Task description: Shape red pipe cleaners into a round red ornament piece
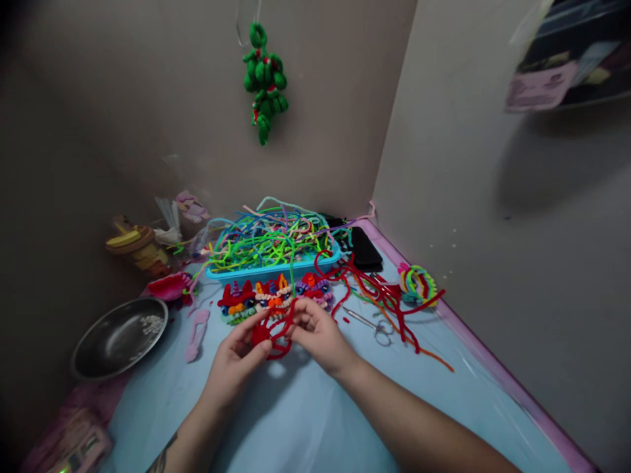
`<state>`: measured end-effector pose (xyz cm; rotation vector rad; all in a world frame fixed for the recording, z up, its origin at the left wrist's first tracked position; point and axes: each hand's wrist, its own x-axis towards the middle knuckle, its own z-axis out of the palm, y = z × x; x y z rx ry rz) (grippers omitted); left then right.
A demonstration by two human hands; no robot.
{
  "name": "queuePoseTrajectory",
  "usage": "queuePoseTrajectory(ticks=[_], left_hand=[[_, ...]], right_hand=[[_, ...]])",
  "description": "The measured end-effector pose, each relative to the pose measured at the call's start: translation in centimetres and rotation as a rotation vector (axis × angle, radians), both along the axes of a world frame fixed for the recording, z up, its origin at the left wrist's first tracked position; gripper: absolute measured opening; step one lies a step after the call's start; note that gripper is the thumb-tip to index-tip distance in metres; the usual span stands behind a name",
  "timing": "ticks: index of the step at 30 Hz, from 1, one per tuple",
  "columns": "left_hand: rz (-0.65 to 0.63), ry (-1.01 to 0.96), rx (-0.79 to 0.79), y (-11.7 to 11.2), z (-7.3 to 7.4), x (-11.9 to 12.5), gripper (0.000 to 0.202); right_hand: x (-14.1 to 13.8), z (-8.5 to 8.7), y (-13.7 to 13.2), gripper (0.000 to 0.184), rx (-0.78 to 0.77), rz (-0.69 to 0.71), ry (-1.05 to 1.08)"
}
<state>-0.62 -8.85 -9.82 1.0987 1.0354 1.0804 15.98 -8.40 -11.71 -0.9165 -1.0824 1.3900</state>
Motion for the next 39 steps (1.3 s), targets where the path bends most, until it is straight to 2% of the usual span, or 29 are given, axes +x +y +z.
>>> queuePoseTrajectory(ticks=[9,11,14,16,18,19,21,23,26,31,39], left_hand=[[-0.086,-0.004,0.024,0.0,-0.4,0.0,0.054],[-0.045,0.082,0.066,0.1,-0.7,-0.3,0.055],[0.155,0.294,0.183,0.5,-0.9,-1.0,0.042],[0.254,0.377,0.277,0.8,-0.7,-1.4,0.033],[0.229,0.429,0.374,0.9,-0.4,-1.6,0.027],[0.164,0.433,0.381,1.0,-0.2,-1.6,0.026],[0.009,0.410,0.338,1.0,0.2,-1.3,0.025],[-0.145,0.362,0.213,0.8,0.3,-1.0,0.024],[-0.257,0.256,0.030,0.6,0.2,-0.7,0.028],[-0.272,0.109,-0.117,0.4,-0.4,-0.6,0.028],[-0.193,0.034,-0.179,0.5,-0.8,-0.7,0.023]], right_hand=[[-0.1,0.2,0.2,0.029,-0.015,0.010,0.077],[-0.1,0.1,0.3,0.029,-0.013,-0.006,0.063],[0.0,0.3,0.5,0.028,0.007,-0.024,0.024],[0.0,0.5,0.4,0.028,-0.005,0.015,0.009],[0.0,0.7,0.1,0.026,-0.040,0.100,-0.002],[-0.1,0.7,-0.1,0.024,-0.054,0.149,-0.008],[-0.2,0.6,-0.5,0.020,-0.058,0.217,-0.029],[-0.3,0.4,-0.7,0.016,-0.035,0.238,-0.059],[-0.4,0.2,-0.9,0.014,-0.010,0.252,-0.106],[-0.4,0.4,-0.9,0.014,0.018,0.281,-0.138],[-0.2,0.2,-0.7,0.015,0.003,0.288,-0.120]])
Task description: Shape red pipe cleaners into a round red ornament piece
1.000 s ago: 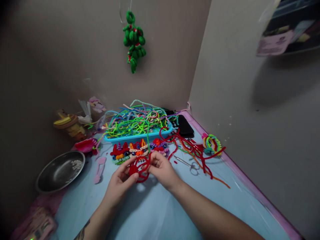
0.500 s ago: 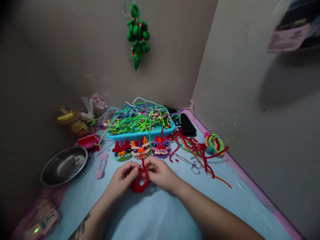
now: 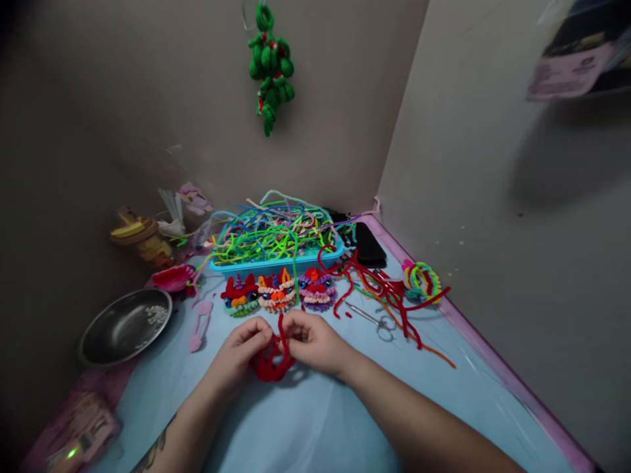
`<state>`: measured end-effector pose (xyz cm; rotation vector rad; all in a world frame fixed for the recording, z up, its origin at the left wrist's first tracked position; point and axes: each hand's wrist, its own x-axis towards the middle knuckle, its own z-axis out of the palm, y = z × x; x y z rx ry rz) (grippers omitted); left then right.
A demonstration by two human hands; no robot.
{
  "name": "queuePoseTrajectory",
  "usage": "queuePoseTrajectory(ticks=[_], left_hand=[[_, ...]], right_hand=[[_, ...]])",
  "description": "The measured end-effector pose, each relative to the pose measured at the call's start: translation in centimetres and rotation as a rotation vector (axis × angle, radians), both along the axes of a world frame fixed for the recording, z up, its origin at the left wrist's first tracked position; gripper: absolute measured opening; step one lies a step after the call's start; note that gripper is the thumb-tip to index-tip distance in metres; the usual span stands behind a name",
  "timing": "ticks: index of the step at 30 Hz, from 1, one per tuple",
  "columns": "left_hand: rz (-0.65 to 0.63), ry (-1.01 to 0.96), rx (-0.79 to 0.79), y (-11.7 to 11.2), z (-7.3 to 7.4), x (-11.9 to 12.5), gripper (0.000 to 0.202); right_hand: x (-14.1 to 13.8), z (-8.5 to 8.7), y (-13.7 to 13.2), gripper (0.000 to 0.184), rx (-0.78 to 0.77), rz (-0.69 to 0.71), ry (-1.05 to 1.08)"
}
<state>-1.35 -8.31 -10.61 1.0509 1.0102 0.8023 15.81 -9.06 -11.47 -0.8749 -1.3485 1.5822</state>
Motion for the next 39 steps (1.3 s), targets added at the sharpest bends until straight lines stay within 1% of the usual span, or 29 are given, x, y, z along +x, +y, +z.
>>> queuePoseTrajectory(ticks=[6,13,18,21,23,25,27,29,31,34,36,38,39], left_hand=[[-0.002,0.031,0.024,0.1,0.5,0.0,0.025],[-0.005,0.061,0.035,0.1,0.9,0.0,0.030],[-0.009,0.089,0.048,0.1,0.9,0.2,0.031],[-0.007,0.105,0.047,0.1,0.8,0.3,0.033],[-0.004,0.110,0.065,0.1,0.8,0.3,0.034],[0.001,0.122,0.093,0.1,0.8,0.3,0.034],[0.062,0.127,0.137,0.2,0.8,0.2,0.035],[0.172,0.103,0.177,0.4,0.7,0.1,0.038],[0.260,0.059,0.174,0.6,0.2,0.0,0.043],[0.278,0.016,0.106,0.9,-0.6,0.2,0.047],[0.249,-0.004,0.068,0.8,-1.1,0.4,0.050],[0.269,0.016,0.095,0.7,-1.2,0.6,0.051],[0.309,0.056,0.157,0.5,-1.2,0.6,0.049]], right_hand=[[-0.1,0.0,0.2,0.021,-0.075,0.001,0.027],[-0.2,0.0,0.5,0.024,-0.133,-0.103,-0.019],[-0.2,-0.5,0.6,0.029,-0.196,-0.089,-0.049],[-0.2,-0.5,0.5,0.030,-0.190,-0.065,-0.047],[-0.2,-0.3,0.4,0.026,-0.164,-0.059,-0.027],[-0.2,-0.1,0.4,0.022,-0.136,-0.093,-0.011],[-0.1,0.0,0.5,0.020,-0.151,-0.161,0.019],[0.0,0.0,0.6,0.022,-0.221,-0.228,0.101],[0.1,-0.2,0.9,0.025,-0.307,-0.294,0.215],[0.1,-0.6,1.4,0.031,-0.390,-0.410,0.374],[0.1,-1.0,1.7,0.033,-0.408,-0.456,0.435],[0.0,-1.3,1.9,0.033,-0.408,-0.459,0.448],[0.0,-1.4,1.9,0.032,-0.400,-0.456,0.436]])
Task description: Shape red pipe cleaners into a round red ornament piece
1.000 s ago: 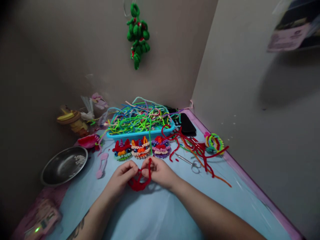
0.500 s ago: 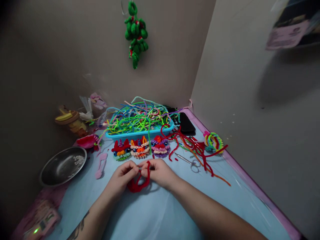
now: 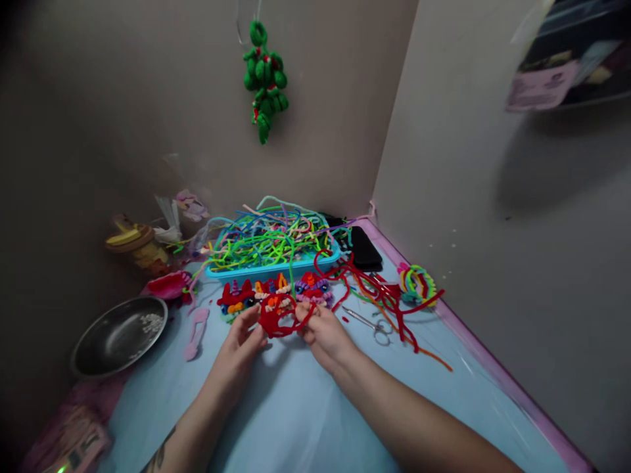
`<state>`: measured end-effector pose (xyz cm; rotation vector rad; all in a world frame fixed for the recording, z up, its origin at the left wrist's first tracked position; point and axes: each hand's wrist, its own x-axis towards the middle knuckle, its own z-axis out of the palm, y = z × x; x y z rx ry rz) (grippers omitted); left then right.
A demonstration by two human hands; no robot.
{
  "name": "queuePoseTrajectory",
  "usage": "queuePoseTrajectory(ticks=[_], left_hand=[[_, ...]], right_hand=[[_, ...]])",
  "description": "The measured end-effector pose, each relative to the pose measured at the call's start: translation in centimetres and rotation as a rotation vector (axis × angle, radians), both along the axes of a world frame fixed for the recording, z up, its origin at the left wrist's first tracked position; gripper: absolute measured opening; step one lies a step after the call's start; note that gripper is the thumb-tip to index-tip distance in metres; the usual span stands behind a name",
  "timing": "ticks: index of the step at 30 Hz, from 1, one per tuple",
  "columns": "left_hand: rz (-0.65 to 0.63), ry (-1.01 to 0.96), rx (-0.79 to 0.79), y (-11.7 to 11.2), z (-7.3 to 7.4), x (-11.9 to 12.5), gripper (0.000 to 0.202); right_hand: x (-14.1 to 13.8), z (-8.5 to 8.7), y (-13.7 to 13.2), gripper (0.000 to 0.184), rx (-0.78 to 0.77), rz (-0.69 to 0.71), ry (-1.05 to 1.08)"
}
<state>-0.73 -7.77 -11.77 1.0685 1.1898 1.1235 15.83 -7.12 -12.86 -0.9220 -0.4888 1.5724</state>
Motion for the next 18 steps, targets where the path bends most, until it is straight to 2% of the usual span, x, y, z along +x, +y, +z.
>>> queuePoseTrajectory(ticks=[3,5,7,11,18], left_hand=[[0.115,0.284,0.329,-0.5,0.5,-0.2,0.035],[0.076,0.498,0.549,-0.8,0.8,-0.4,0.021],[0.021,0.643,0.677,-1.2,1.1,-0.5,0.019],[-0.005,0.794,0.766,-1.5,1.2,-0.2,0.012],[-0.039,0.941,0.936,-1.5,1.2,-0.1,0.012]], right_hand=[[-0.1,0.2,-0.2,0.028,0.105,-0.030,-0.158],[-0.1,0.7,-0.5,0.023,0.222,-0.042,-0.328],[-0.2,1.1,-0.9,0.019,0.301,-0.017,-0.475],[-0.2,1.2,-1.4,0.012,0.368,0.020,-0.656],[-0.4,1.1,-1.5,0.010,0.363,0.044,-0.703]])
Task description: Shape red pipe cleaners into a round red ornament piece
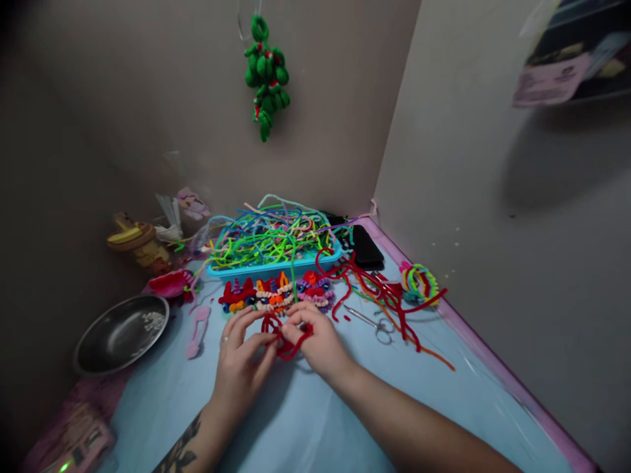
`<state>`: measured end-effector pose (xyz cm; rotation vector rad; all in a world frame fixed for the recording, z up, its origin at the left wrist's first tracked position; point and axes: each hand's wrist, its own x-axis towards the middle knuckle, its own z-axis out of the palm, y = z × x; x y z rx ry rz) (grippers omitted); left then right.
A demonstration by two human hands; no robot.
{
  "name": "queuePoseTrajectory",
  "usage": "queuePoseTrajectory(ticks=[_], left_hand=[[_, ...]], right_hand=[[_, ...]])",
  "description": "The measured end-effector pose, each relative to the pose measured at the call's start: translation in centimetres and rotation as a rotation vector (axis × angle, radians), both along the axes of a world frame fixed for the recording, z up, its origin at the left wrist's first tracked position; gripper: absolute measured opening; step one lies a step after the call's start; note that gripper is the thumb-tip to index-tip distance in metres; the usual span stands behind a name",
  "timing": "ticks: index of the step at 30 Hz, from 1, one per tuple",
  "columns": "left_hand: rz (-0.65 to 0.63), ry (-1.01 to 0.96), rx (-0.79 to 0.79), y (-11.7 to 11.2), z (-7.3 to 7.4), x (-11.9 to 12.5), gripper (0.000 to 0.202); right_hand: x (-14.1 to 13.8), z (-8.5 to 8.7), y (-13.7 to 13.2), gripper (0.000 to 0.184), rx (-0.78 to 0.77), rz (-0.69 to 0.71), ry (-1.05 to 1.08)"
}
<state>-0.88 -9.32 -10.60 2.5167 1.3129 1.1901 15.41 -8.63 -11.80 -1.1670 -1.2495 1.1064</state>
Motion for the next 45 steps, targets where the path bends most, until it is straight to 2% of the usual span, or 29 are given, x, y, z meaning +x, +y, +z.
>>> queuePoseTrajectory(ticks=[5,9,13,16,20,24,27,30,36,41,45], left_hand=[[-0.016,0.084,0.027,0.0,-0.2,0.0,0.011],[-0.009,0.006,-0.061,-0.1,0.1,0.0,0.013],[0.064,-0.289,-0.283,0.2,0.2,0.0,0.042],[0.117,-0.573,-0.535,0.7,-0.1,0.1,0.039],[-0.014,-0.899,-0.844,1.1,-0.3,0.3,0.046],[-0.060,-1.060,-0.978,0.8,0.1,0.5,0.055],[0.015,-1.132,-0.991,0.8,0.2,0.5,0.053],[0.110,-1.125,-0.903,0.9,0.1,0.4,0.048],[0.012,-0.943,-0.948,0.5,0.6,0.7,0.065],[-0.070,-0.856,-0.977,0.2,0.6,0.6,0.059],[-0.054,-0.867,-1.010,0.4,0.4,0.1,0.058]], right_hand=[[-0.1,0.4,-0.1,0.009,-0.014,0.000,-0.035],[0.1,0.1,0.2,0.009,-0.025,-0.018,0.016],[0.4,-0.4,0.7,0.014,-0.144,-0.052,0.342],[0.4,-0.5,1.0,0.019,-0.293,-0.008,0.656],[0.4,-0.4,1.1,0.020,-0.365,0.053,0.877],[0.4,-0.5,1.2,0.021,-0.436,0.043,0.976],[0.4,-0.9,1.3,0.021,-0.496,0.011,1.014],[0.6,-1.5,1.5,0.019,-0.534,-0.012,1.004],[0.5,-2.0,1.4,0.018,-0.483,-0.020,0.930],[-0.1,-1.3,0.9,0.023,-0.541,0.037,0.857],[-0.2,-0.9,0.7,0.025,-0.495,-0.020,0.785]])
